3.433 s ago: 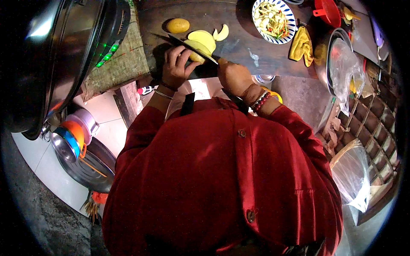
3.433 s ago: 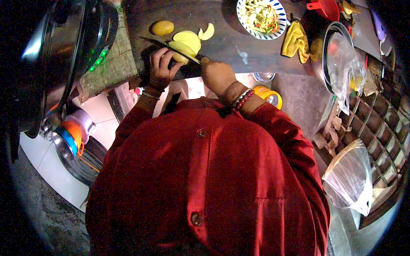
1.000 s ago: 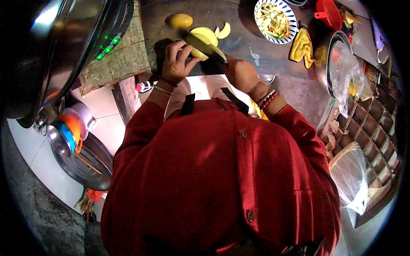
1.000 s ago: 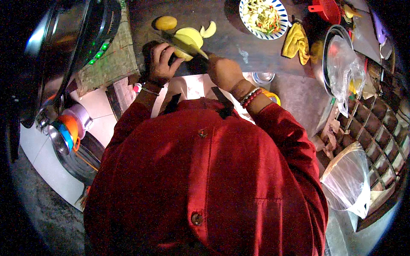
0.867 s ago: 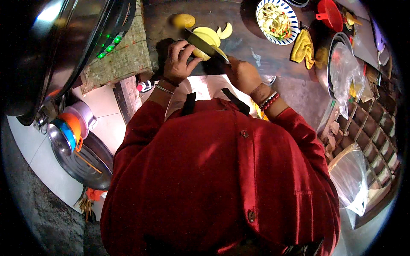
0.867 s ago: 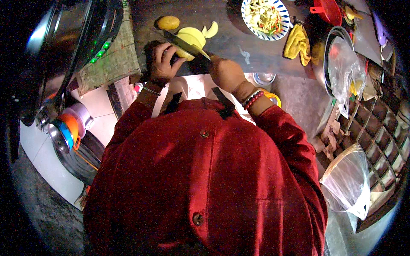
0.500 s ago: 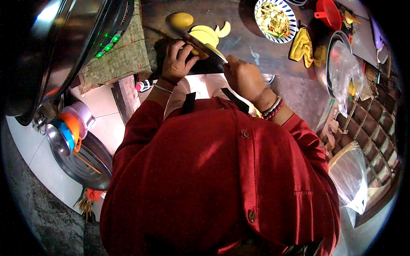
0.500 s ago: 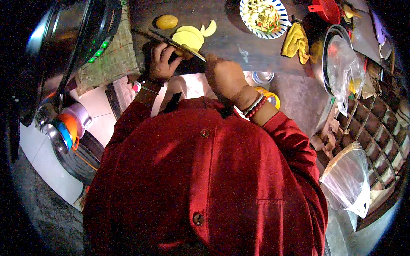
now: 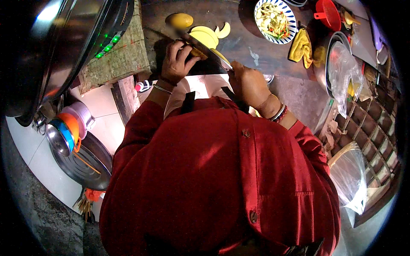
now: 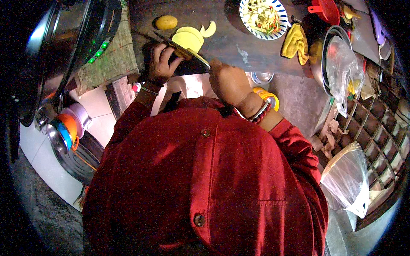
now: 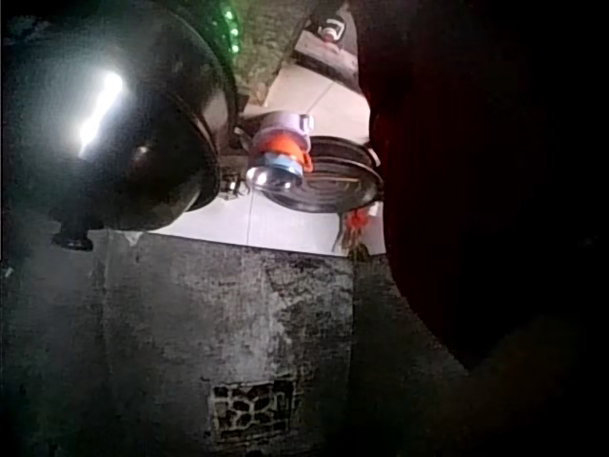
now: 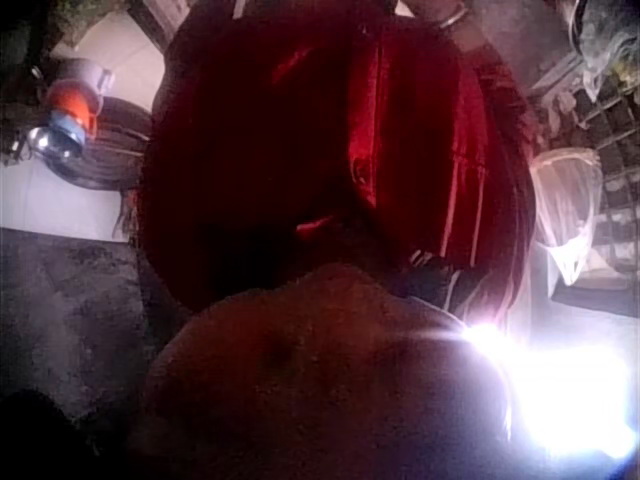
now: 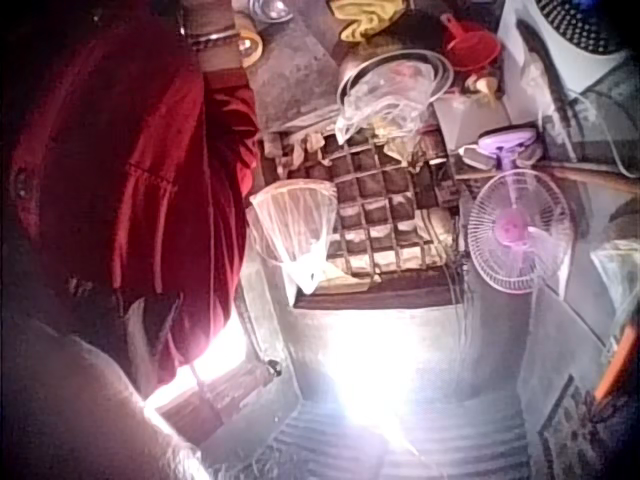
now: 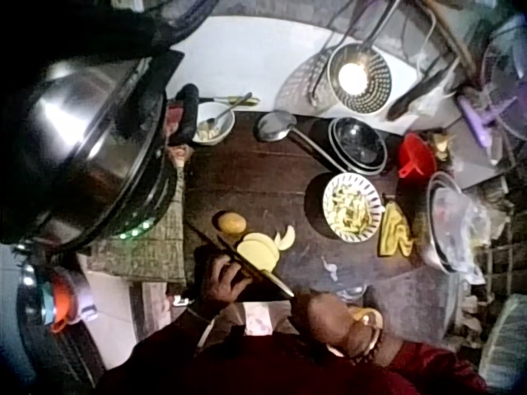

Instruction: The person chops garlic on a wooden board with a large knife and then begins to slice a potato.

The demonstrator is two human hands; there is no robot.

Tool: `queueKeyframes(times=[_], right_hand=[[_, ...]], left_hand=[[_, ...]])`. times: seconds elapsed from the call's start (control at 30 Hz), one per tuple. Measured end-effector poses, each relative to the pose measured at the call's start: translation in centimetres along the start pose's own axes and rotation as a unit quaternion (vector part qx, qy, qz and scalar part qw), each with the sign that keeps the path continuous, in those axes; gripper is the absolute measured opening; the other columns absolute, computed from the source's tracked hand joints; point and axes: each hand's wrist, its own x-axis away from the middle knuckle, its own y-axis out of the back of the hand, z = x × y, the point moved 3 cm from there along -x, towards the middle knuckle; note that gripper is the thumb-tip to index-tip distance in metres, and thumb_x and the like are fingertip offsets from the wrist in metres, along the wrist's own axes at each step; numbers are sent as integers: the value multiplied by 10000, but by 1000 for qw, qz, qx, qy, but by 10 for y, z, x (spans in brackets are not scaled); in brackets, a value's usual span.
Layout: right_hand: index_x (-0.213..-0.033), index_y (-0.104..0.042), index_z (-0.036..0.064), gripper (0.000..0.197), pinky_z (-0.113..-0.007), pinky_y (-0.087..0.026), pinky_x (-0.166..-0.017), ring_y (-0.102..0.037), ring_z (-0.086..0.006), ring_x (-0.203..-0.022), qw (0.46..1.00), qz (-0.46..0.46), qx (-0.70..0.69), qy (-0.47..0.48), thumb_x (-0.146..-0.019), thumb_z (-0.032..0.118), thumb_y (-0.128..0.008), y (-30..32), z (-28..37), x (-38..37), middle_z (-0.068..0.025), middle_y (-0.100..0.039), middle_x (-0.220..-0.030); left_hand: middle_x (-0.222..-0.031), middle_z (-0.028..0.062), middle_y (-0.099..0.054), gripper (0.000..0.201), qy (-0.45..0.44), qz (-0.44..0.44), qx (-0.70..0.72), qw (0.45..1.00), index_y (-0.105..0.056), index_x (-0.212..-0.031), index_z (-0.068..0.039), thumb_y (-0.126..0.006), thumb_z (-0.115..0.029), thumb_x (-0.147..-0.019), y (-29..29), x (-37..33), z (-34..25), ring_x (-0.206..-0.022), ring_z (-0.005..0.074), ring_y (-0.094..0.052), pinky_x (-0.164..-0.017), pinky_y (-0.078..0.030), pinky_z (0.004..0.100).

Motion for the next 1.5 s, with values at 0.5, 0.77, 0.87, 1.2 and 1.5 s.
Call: queueKeyframes(times=[0.5, 0.77, 0.87, 1.2, 1.5], right_hand=[[-997, -538, 18, 141, -540, -530, -659, -665, -454, -744, 999, 35, 16, -8, -871, 81, -527, -39, -9, -32, -261, -674, -831], [-1064, -572, 27, 220, -546, -521, -673, -648, -468, -767, 999, 5, -47, 16, -879, 146, -570, -55, -38, -46, -267, -667, -820], [-1039, -586, 19, 205, -544, -517, -671, -643, -469, -769, 996, -12, -84, 14, -894, 163, -579, -51, -37, -43, -268, -662, -819], [-1025, -574, 23, 181, -516, -505, -628, -633, -459, -727, 999, -34, -36, 14, -894, 140, -620, -10, -9, -21, -261, -640, -762], [-1029, -580, 42, 171, -518, -504, -598, -636, -451, -691, 999, -27, -7, 17, -895, 141, -618, -2, -3, -8, -251, -639, -736]], left_hand=[[-1134, 135, -533, 460, -8, -12, 6, 1000, -605, -1124, -48, -836, -207, -760, 4, -3, -4, -994, 335, -568, -856, -504, 435], [-1147, 138, -542, 450, -13, -16, 21, 1000, -607, -1122, -41, -833, -186, -762, 2, -3, -3, -1010, 335, -566, -858, -498, 431], [-1161, 145, -543, 457, -17, -13, 17, 1000, -608, -1126, -35, -838, -181, -760, 3, -4, -4, -1028, 336, -563, -882, -491, 429], [-1175, 122, -542, 473, -15, -6, 14, 1000, -589, -1154, -39, -824, -194, -774, 4, -6, -4, -1042, 331, -562, -897, -477, 445], [-1152, 125, -538, 433, -9, -6, 0, 1000, -604, -1126, -51, -818, -197, -779, 1, -2, -2, -1022, 344, -560, -887, -476, 456]])
